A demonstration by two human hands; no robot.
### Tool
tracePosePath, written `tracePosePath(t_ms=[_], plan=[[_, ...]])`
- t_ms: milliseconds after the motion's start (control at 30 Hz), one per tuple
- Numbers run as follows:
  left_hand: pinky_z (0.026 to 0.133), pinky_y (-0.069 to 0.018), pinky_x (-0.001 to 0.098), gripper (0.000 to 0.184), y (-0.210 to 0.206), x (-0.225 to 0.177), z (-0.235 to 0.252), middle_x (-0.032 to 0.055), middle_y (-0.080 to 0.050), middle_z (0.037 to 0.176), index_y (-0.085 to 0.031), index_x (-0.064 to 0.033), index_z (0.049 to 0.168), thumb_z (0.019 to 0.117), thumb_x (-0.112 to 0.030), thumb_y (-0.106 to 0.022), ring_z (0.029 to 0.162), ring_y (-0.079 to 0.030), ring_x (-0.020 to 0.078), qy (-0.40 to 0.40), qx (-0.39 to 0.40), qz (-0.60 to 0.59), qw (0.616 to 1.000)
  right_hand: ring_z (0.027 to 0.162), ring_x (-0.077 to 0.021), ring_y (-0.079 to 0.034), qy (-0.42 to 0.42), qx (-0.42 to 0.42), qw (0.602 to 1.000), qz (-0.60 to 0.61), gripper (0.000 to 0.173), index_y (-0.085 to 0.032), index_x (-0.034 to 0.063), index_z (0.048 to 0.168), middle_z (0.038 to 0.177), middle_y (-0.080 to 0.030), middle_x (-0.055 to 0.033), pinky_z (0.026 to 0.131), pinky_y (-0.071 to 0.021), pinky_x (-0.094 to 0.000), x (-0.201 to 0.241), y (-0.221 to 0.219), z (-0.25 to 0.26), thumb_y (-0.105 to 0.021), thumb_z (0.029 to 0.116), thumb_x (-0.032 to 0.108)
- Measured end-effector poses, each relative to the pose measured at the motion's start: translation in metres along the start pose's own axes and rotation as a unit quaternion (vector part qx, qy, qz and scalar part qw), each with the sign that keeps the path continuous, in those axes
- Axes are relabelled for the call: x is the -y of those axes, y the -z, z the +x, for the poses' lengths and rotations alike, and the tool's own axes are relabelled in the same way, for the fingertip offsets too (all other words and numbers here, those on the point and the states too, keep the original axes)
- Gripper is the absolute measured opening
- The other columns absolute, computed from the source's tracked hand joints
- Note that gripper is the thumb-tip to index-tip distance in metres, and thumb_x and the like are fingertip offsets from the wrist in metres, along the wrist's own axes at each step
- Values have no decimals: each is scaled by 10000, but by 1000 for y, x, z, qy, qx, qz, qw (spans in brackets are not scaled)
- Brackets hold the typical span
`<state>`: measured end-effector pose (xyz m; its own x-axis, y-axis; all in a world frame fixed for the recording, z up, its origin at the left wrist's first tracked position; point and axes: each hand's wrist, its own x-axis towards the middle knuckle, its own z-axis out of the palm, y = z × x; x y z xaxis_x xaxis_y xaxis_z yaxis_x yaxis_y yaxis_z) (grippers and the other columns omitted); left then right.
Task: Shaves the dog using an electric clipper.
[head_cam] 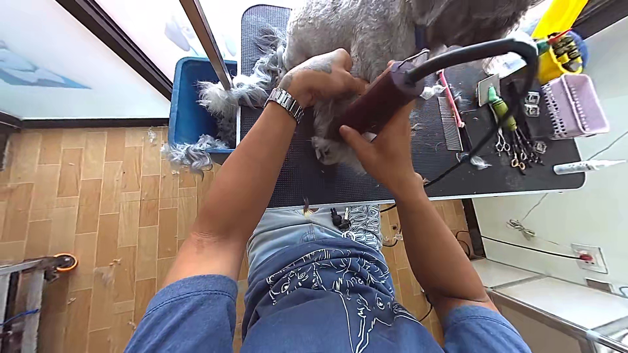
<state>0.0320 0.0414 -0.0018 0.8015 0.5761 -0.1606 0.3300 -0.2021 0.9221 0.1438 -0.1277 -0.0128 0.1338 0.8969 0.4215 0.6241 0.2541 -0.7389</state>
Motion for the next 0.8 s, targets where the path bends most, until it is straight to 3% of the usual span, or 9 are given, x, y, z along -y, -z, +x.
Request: tracePosePath(t_ms=[100, 167, 233, 367, 500, 633, 733, 800], plan=[[596, -512, 265, 268, -5, -1, -1, -31, -616, 687, -563, -115, 794, 938, -274, -723, 608, -602, 55, 27, -5, 3, 1000, 1077, -160, -702, -47, 35, 995, 83, 905, -231, -56, 1528, 1242, -643, -148, 894, -627, -329, -1, 17, 0, -801, 842, 102], [626, -534, 281, 262, -5, -1, 0, -20, -647, 718, -596, -101, 826, 938, -297, -729, 635, -628, 62, 24, -10, 12, 1000, 1084, -201, -701, -21, -17, 989, 144, 867, -221, -82, 1491, 1222, -647, -161, 889, -634, -353, 3, 27, 4, -781, 838, 33], [623, -503, 301, 278, -7, -6, 1, -19, -614, 707, -571, -108, 804, 938, -301, -721, 628, -596, 71, 26, -20, 41, 999, 1086, -254, -700, 19, -99, 977, 187, 848, -197, -101, 1459, 1194, -642, -193, 890, -635, -395, 9, 26, 4, -768, 840, -2], [625, -513, 302, 298, -9, -19, -1, -7, -621, 708, -572, -99, 793, 945, -312, -715, 629, -603, 77, 34, -28, 56, 997, 1107, -248, -698, 62, -167, 977, 115, 850, -238, -132, 1441, 1192, -663, -210, 921, -621, -414, 4, 4, -10, -805, 836, 52], [616, -498, 298, 319, -13, -21, -2, -15, -602, 704, -551, -112, 778, 935, -325, -729, 621, -583, 74, 46, -41, 71, 996, 1053, -192, -721, 25, -147, 987, 64, 785, -342, -116, 1397, 1133, -703, -173, 882, -628, -379, -7, -21, -30, -826, 837, 146], [615, -494, 315, 312, -20, -17, -3, -3, -592, 709, -541, -105, 793, 922, -309, -738, 627, -577, 88, 57, -53, 77, 994, 1019, -166, -711, -76, -77, 983, 148, 758, -315, -73, 1415, 1147, -652, -142, 855, -637, -344, -1, 2, -20, -793, 863, 129], [674, -521, 327, 306, -18, -16, -4, 6, -624, 762, -583, -85, 848, 917, -333, -747, 684, -611, 91, 53, -60, 80, 994, 1068, -234, -703, -31, -147, 962, 227, 774, -232, -75, 1430, 1177, -643, -173, 865, -636, -379, 3, 15, -15, -760, 876, 43], [671, -503, 335, 316, -20, -20, -4, 10, -607, 755, -571, -81, 825, 915, -324, -751, 681, -591, 97, 50, -66, 89, 993, 1092, -239, -698, 17, -183, 960, 210, 749, -229, -73, 1413, 1177, -656, -173, 878, -628, -379, 2, 12, -19, -746, 878, 14]])
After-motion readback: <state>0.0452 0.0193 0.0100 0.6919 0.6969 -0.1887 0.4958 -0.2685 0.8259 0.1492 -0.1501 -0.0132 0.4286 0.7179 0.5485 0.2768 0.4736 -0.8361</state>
